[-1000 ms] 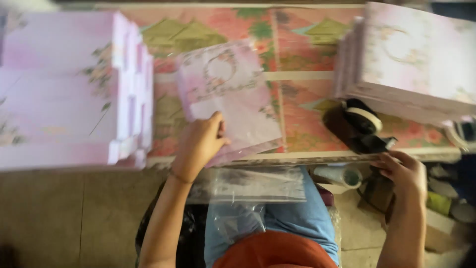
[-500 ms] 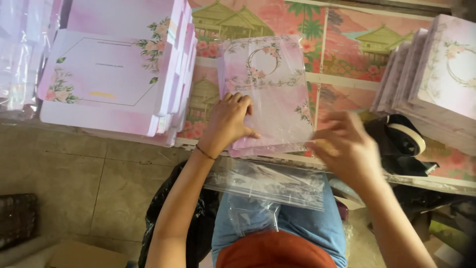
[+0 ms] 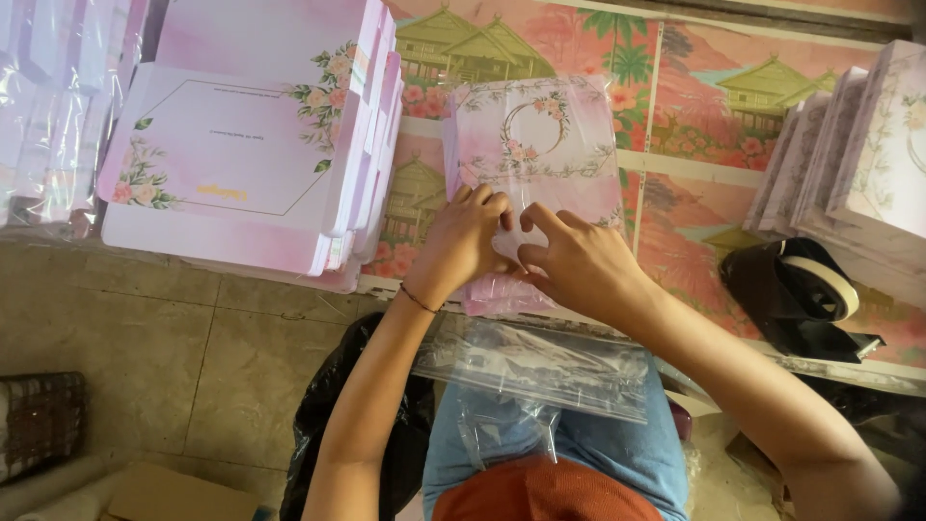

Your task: The person is packaging stacks of printed floral cards into clear plastic bags at a finishing workstation.

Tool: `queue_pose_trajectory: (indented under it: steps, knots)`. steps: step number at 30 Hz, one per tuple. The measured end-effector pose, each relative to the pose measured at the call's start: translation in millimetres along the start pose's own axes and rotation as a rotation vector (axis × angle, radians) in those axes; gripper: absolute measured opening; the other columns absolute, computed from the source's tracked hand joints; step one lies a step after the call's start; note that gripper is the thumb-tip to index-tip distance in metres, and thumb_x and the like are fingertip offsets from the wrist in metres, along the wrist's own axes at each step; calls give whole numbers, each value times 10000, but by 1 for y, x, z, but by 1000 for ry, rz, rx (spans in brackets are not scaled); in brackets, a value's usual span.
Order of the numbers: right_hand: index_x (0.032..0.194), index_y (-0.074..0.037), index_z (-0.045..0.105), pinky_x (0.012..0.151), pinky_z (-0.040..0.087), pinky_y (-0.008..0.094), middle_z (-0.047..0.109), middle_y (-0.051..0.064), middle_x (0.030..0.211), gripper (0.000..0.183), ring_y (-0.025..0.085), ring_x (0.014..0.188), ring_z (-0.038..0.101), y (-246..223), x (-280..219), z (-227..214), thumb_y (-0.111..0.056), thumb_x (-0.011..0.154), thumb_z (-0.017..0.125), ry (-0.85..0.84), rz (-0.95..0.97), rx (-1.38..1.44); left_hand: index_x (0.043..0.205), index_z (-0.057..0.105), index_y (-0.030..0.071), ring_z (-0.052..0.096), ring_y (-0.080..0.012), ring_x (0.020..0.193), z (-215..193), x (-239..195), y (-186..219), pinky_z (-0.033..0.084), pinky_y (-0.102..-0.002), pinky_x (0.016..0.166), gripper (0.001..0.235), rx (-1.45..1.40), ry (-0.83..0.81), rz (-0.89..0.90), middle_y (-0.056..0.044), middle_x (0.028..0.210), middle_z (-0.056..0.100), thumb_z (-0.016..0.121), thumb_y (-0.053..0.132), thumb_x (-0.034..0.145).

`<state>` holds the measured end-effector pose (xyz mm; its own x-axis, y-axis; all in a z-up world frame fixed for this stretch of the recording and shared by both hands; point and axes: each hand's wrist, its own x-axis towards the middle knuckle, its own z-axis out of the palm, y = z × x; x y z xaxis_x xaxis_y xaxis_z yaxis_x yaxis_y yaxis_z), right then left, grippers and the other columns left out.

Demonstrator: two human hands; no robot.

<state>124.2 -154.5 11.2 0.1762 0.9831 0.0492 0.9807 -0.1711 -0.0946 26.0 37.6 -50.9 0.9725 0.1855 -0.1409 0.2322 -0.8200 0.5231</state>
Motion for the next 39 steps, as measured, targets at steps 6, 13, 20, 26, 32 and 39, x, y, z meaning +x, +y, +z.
queue_pose_trajectory:
  steps: [6,13,20,26,32,39]
  knots:
    - [925,-181,723,679,657,500,527,-8,1221,247,330,899,730,2,21,-3,-338,825,886,-165,44,28,1264,632,156,521,-350,1259,-15,-9,12,520,-512,963,625,105,-115,67,-59,1198,554,927,433,787]
    - [935,-183,736,711,654,493,539,15,1200,238,328,888,746,6,33,4,-279,811,915,-215,41,12,1343,576,44,446,-407,1277,-32,-24,8,448,-517,1029,511,-88,-199,137,-164,1269,505,762,279,930]
    - [1019,-172,742,771,663,535,547,38,1230,322,365,941,754,8,36,4,-340,810,920,-269,66,3,1443,490,179,383,-306,1306,-16,-21,18,394,-442,1055,831,-2,-196,-33,-66,1339,424,865,608,838]
    - [1001,-158,786,803,670,517,644,16,1134,327,349,964,779,40,61,27,-386,809,921,-336,64,36,1402,477,167,374,-328,1293,-16,-26,23,381,-459,1022,858,6,-179,-63,-70,1319,412,921,565,785]
    - [892,-204,809,774,654,532,697,-4,1075,244,364,892,783,73,83,-4,-415,818,907,-262,65,18,1340,476,206,369,-345,1304,-13,-26,20,387,-493,1043,869,-22,-142,-63,-63,1325,402,956,555,706]
    - [1079,-126,778,829,652,529,768,58,1124,559,304,943,813,47,44,-42,-585,787,906,-316,61,462,1298,486,213,370,-328,1298,-15,-24,21,383,-483,1041,859,-30,-135,-86,-48,1297,409,971,571,687]
